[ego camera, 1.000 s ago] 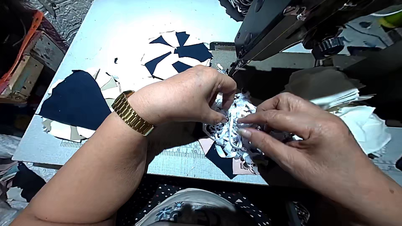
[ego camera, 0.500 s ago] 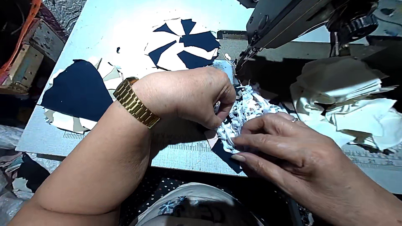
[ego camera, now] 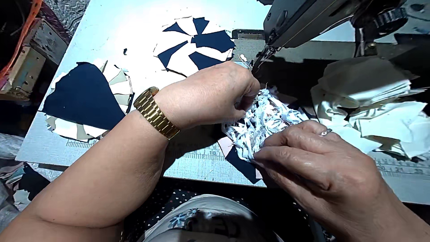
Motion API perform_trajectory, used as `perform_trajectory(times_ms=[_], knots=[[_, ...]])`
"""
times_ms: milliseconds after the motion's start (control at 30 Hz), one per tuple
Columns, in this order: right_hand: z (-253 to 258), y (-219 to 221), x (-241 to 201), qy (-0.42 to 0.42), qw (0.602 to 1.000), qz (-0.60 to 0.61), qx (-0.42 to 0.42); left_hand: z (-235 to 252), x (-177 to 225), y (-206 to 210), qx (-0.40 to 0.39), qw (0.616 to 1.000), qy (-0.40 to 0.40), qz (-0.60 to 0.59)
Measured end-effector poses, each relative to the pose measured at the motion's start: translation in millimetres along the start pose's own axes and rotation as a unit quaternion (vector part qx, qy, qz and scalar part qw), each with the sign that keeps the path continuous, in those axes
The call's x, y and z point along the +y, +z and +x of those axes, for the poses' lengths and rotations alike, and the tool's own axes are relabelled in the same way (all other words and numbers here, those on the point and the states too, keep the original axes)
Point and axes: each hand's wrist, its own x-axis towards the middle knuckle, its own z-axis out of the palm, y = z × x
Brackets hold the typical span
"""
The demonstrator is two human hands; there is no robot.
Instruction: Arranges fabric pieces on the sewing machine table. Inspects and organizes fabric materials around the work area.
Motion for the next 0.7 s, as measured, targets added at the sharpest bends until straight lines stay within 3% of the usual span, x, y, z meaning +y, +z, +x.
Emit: perform_trajectory(times_ms=[133, 233, 333, 433, 600, 700], knots=[[-3.6, -1.0, 0.7, -0.017, 0.999, 0.012, -0.03, 4.0, -0.1, 5.5, 0.053, 0.998, 0.018, -0.024], [-7.1, -7.9, 4.8, 0.012, 0.997, 0.065, -0.033, 3.6, 1.3, 7.3, 0.032, 0.999, -0.005, -0.003], [-15.0, -27.9, 16.3, 0.072, 0.991, 0.113, 0.017, 2.3, 0.1, 4.9, 0.053, 0.998, 0.008, -0.013], [-24.6, -42.6, 30.1, 0.137, 0.985, 0.085, 0.069, 1.4, 3.4, 4.2, 0.073, 0.993, 0.066, -0.065], [-24.3, -33.6, 22.9, 0.138, 0.986, 0.088, 0.023, 1.1, 15.6, 11.9, -0.031, 0.998, 0.055, -0.03], [-21.8, -22.4, 15.2, 0.132, 0.989, 0.072, -0.012, 1.6, 14.8, 12.0, -0.046, 0.997, 0.05, -0.037]])
